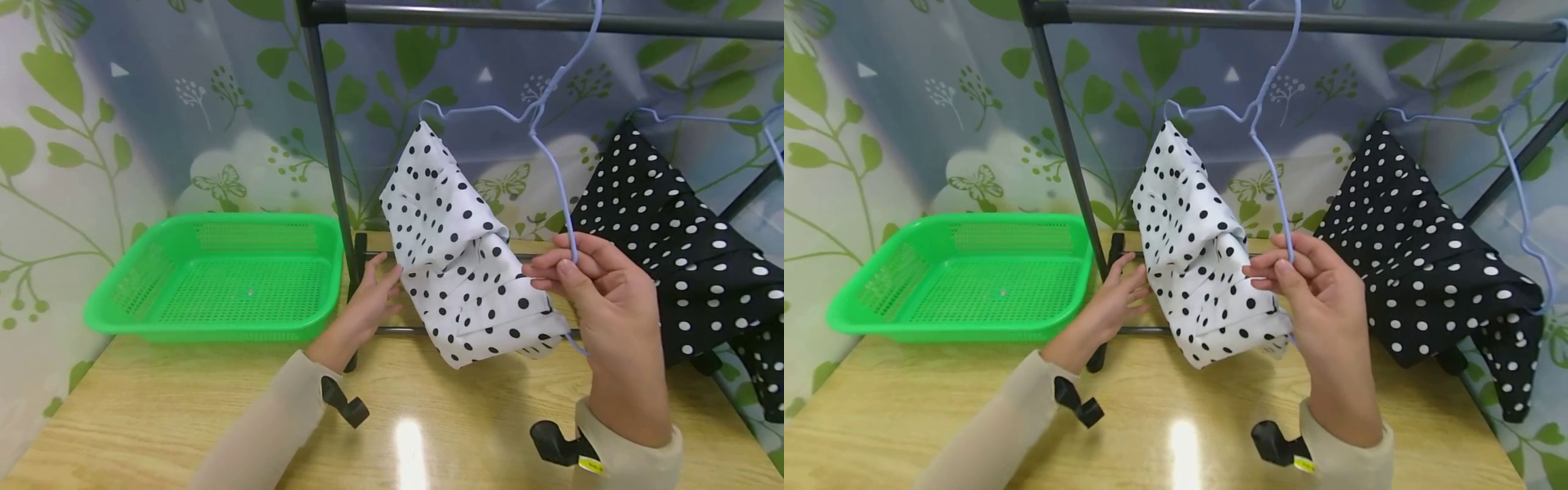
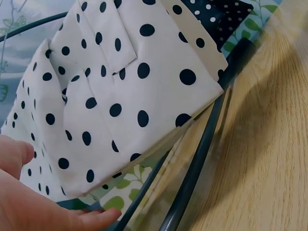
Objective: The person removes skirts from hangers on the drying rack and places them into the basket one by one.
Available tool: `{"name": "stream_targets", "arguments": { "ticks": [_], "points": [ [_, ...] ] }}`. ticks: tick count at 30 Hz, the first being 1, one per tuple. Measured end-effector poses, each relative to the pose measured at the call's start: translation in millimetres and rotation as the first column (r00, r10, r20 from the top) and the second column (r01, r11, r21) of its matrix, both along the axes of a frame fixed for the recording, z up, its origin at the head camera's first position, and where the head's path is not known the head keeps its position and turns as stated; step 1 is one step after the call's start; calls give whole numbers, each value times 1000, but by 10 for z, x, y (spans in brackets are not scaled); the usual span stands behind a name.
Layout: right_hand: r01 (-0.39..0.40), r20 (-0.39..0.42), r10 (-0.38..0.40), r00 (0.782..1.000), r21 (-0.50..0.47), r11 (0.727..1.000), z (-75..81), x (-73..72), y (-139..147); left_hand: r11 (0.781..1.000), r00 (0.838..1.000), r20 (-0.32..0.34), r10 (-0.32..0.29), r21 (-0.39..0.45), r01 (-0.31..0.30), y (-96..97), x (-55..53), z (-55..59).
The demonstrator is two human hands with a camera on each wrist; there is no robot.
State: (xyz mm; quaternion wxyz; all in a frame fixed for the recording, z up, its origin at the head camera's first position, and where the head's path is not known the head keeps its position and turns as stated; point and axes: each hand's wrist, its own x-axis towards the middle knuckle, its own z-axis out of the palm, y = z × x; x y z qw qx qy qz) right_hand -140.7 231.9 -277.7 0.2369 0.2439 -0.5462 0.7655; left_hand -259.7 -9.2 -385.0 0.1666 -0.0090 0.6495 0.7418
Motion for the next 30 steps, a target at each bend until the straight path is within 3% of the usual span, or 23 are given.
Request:
{"name": "stream_targets", "arguments": {
  "ticks": [7,10,14,21,25,30],
  "points": [
    [105,30,-109,994,111,988,52,34,-24,1000,999,37,-3,4,3,16,-19,1],
    [70,15,-72,997,77,995,43,28,-17,1000,1000,29,-8,6,8,11,-21,-1],
    [0,-10,0,1000,17,1000,23,14,-3,1000,1000,-13,-23,-3,23,-10,-25,-25],
    [50,12,-51,999,48,998,31,6,-2,999,995,-92,-28,-26,26,-52,-18,-56],
    [26,10,-26,1000,-1,1000,23,-3,1,998,992,-127,-22,-69,14,-68,-8,-54],
    [36,26,-36,999,-9,999,17,-7,11,992,977,-207,-49,-126,23,-81,30,-35]
  ]
}}
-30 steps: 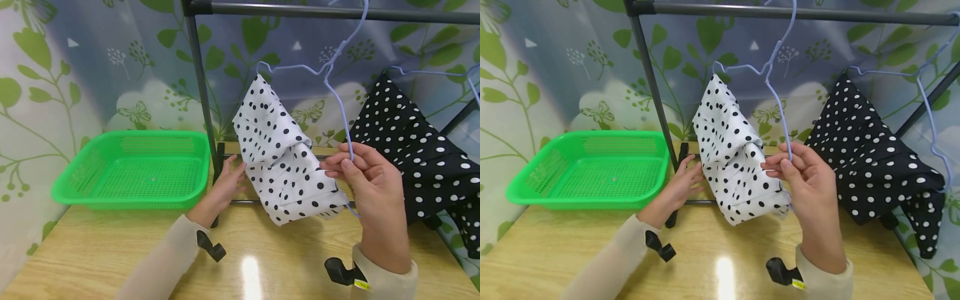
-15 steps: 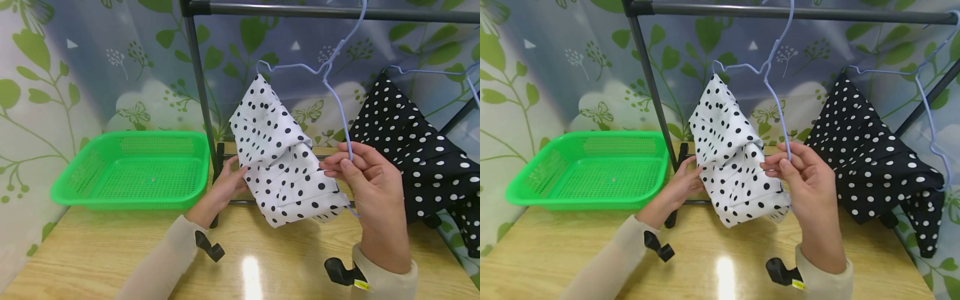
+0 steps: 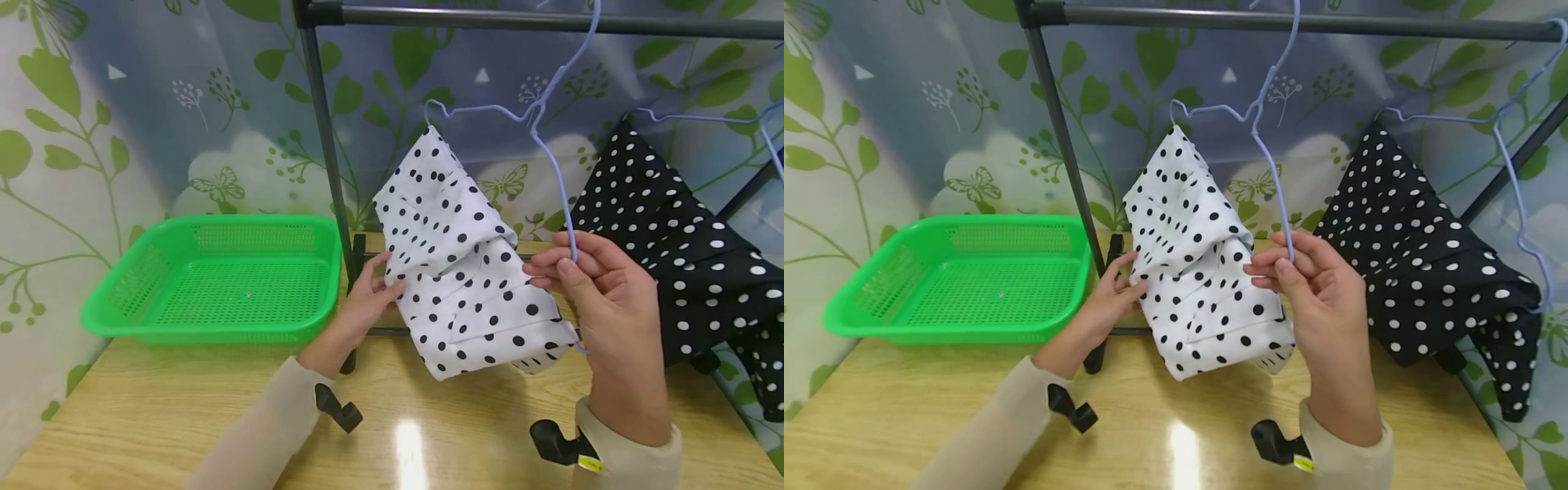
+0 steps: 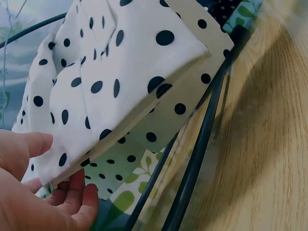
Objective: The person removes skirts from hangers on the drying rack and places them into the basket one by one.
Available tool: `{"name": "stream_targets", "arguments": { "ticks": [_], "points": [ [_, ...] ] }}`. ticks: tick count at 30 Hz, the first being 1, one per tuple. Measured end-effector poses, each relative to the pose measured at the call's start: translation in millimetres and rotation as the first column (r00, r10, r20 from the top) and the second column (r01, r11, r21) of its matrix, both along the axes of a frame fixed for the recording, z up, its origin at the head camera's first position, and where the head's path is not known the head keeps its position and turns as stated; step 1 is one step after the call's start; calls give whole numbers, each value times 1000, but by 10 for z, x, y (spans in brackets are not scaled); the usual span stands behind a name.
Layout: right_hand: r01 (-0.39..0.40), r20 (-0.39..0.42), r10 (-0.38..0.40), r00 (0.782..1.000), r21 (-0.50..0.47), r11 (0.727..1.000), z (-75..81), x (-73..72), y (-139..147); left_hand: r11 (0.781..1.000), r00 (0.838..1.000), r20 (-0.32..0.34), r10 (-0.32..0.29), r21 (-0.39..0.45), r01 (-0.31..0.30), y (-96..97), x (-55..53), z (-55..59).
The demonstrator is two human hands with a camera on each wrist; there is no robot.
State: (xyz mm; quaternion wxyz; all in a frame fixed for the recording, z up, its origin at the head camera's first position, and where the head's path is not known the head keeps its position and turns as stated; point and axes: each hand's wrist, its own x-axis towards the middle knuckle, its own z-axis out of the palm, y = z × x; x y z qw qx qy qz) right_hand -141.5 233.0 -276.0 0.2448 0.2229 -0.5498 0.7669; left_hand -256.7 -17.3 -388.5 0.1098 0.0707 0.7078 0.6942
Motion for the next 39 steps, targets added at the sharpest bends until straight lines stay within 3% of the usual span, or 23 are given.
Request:
{"name": "stream_targets", "arguments": {
  "ticks": [6,11,14,20,23,30,33,39],
  "points": [
    [-11,-14,11,1000,-8,1000,-10,-4,4,989,992,-124,-37,-147,19,-9,66,59],
    [-13,-32,13,999,9,1000,-4,-6,1,985,985,-165,-56,-172,28,-15,71,61],
    [-6,-33,7,999,31,999,2,-8,-6,979,974,-219,-52,-205,6,-23,65,46],
    [56,5,-56,998,91,994,-3,-6,-20,944,946,-321,-45,-323,-65,-35,62,29],
    [37,-6,-37,999,89,995,-13,-17,-12,930,933,-358,-41,-356,-95,-33,66,32],
    [-47,-57,52,997,88,995,-29,-45,27,918,887,-461,-33,-364,-155,-31,51,34],
    [-54,-52,61,997,119,991,-27,-47,31,923,874,-486,0,-337,-188,-45,47,62],
    [-45,-38,51,998,144,989,-62,-52,32,910,858,-508,78,-316,-269,-116,37,165]
  ]
}}
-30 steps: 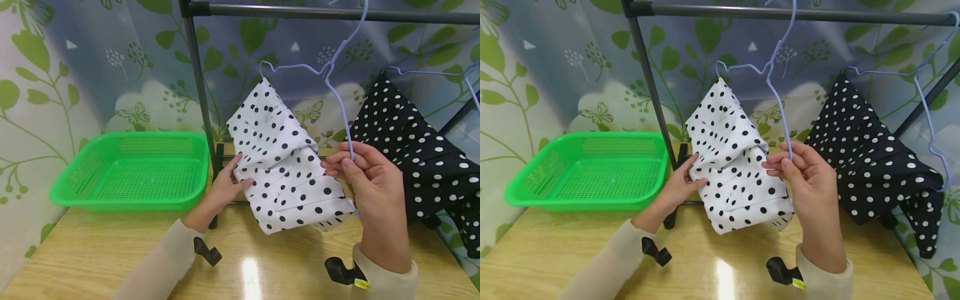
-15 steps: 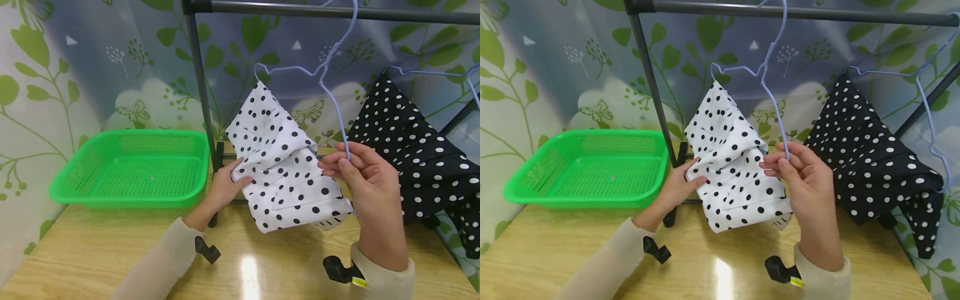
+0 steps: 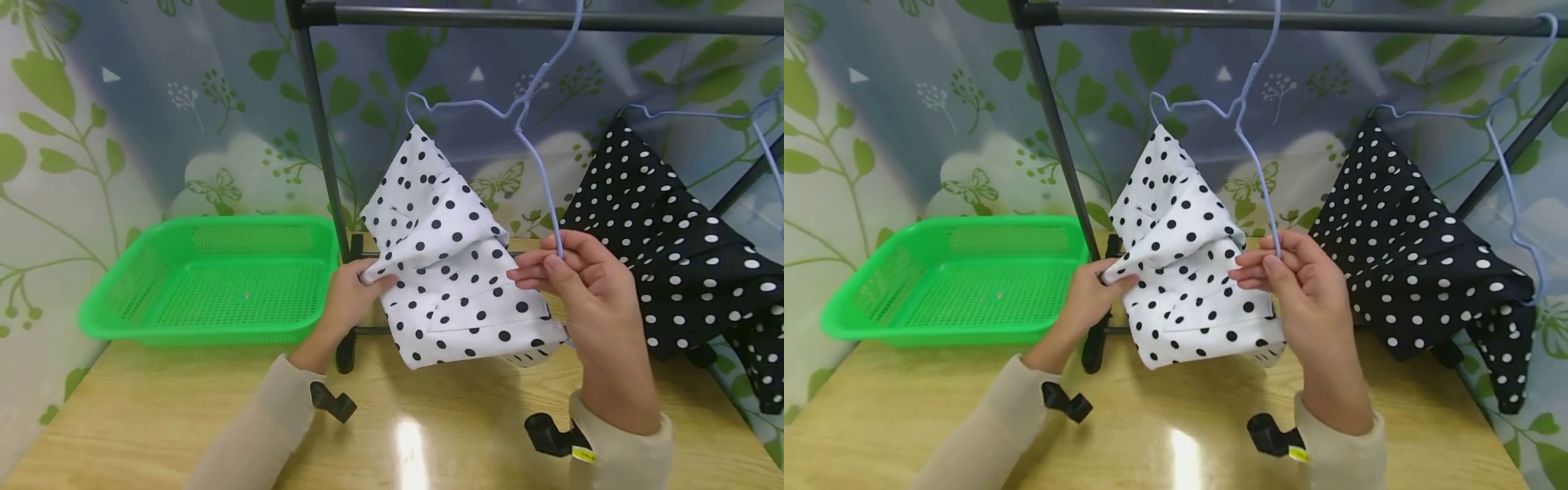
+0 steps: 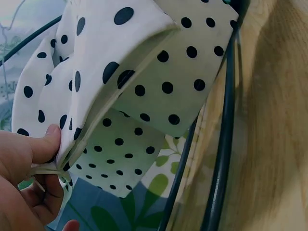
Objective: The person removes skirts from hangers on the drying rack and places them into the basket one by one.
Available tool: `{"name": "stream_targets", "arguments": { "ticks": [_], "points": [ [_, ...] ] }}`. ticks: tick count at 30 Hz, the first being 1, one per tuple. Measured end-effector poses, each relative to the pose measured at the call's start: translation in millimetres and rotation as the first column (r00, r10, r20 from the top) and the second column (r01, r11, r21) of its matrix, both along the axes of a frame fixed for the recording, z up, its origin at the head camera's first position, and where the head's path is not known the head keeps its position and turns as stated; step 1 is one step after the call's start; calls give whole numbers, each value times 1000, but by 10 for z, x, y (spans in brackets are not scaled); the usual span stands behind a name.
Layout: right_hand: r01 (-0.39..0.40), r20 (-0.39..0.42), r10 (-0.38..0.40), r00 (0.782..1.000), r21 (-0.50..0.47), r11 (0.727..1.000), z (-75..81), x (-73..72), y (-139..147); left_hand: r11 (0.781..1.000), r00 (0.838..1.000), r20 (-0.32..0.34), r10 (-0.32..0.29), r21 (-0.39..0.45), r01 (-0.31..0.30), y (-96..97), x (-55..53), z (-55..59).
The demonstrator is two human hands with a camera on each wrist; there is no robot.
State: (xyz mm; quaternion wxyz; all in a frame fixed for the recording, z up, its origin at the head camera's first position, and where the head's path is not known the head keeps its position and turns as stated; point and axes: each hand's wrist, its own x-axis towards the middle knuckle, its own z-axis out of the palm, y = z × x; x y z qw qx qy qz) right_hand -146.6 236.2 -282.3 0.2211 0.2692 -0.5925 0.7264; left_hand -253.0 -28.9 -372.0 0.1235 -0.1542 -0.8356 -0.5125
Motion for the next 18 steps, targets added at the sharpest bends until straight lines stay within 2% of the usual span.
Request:
{"name": "stream_targets", "arguments": {
  "ticks": [3,7,11,13,18],
  "points": [
    [17,8,-18,1000,56,998,-2,-3,22,1000,1000,-12,6,4,-6,-33,-11,38],
    [78,92,-97,991,195,978,20,11,53,1000,1000,-24,16,1,-16,-47,-19,65],
    [59,170,-109,979,278,959,34,7,71,999,999,-26,42,-23,-43,-43,-26,83],
    [41,189,-98,977,286,957,28,-1,66,998,998,-33,56,-27,-57,-41,-36,84],
    [18,208,-63,976,212,977,-10,-36,5,995,993,-71,99,-17,-101,-43,-67,80]
  ]
}}
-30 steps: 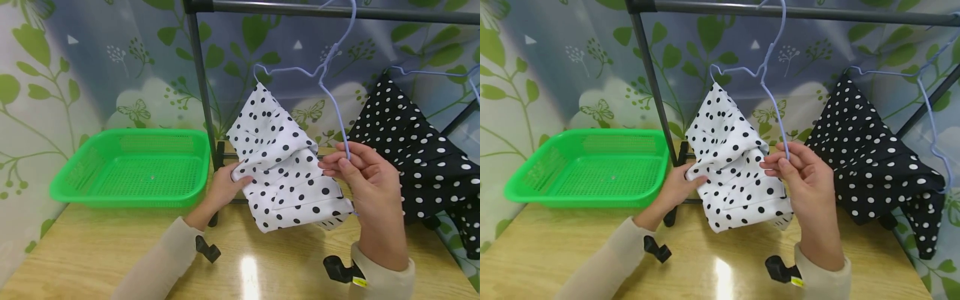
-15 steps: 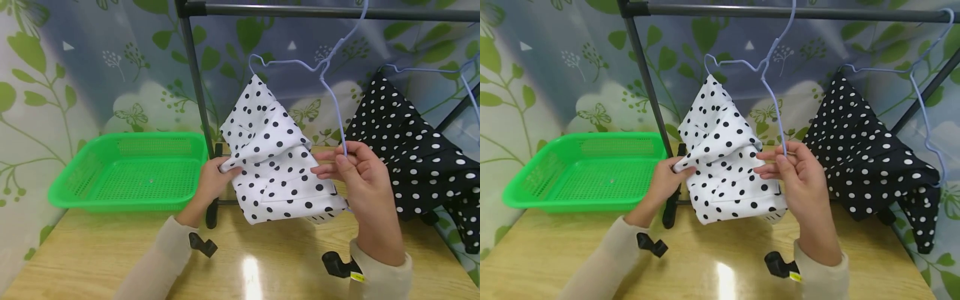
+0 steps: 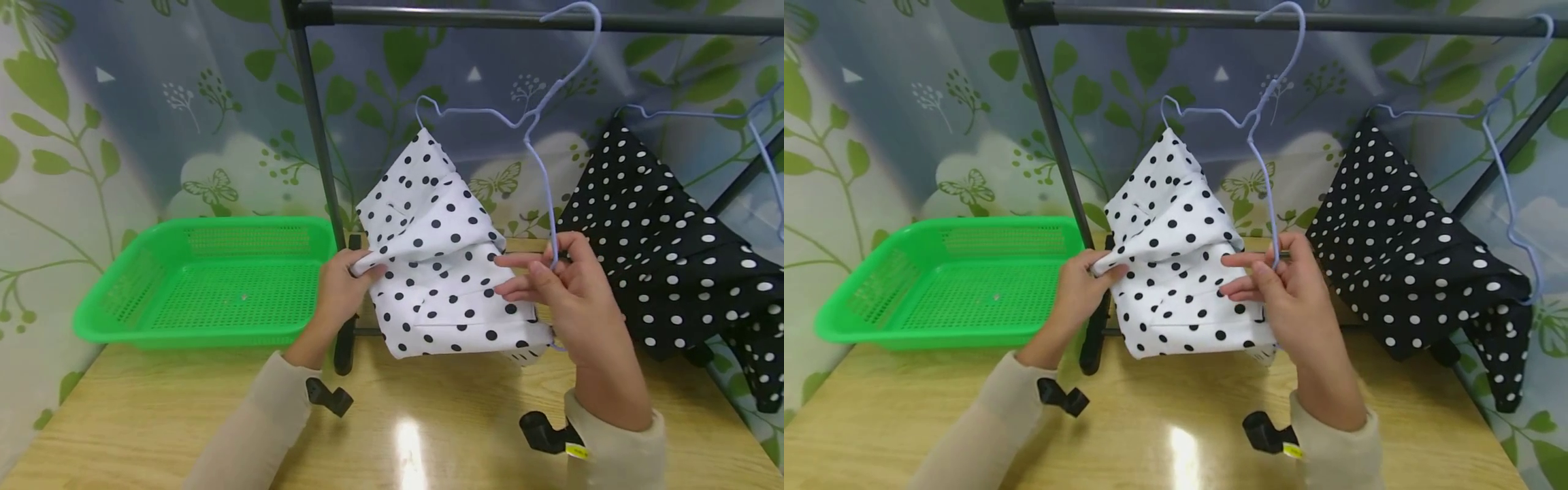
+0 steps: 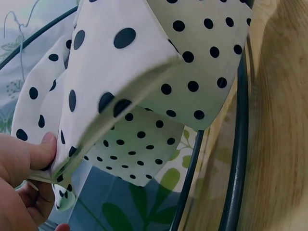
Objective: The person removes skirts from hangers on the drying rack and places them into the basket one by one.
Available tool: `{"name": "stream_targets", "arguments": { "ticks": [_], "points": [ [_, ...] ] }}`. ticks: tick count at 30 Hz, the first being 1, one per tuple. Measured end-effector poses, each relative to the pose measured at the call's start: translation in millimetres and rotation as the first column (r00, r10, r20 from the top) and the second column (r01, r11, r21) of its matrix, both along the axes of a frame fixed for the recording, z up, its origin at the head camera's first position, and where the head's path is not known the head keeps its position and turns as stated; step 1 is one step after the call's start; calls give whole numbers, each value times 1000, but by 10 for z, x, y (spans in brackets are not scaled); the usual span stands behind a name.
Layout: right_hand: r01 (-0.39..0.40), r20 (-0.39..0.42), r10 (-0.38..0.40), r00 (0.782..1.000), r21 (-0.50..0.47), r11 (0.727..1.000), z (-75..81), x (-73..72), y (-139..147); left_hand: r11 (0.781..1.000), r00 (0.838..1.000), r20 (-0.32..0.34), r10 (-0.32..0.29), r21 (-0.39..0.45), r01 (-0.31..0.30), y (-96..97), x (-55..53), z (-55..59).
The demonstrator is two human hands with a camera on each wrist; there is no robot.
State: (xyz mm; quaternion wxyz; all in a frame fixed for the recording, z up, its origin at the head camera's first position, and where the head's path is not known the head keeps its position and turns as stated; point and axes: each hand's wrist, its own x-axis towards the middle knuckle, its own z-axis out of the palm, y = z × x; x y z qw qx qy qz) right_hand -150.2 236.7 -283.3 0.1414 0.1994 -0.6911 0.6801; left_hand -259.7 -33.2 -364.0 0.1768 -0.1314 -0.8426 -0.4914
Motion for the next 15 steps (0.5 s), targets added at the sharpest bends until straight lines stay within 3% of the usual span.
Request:
{"name": "stream_targets", "arguments": {
  "ticks": [3,15],
  "points": [
    [-6,-10,5,1000,-30,1000,-14,-23,-38,1000,1000,-14,14,-9,-14,-9,-7,10],
    [67,-16,-67,998,0,998,-15,-55,-81,999,1000,-13,21,-28,-22,-9,0,38]
  ]
}}
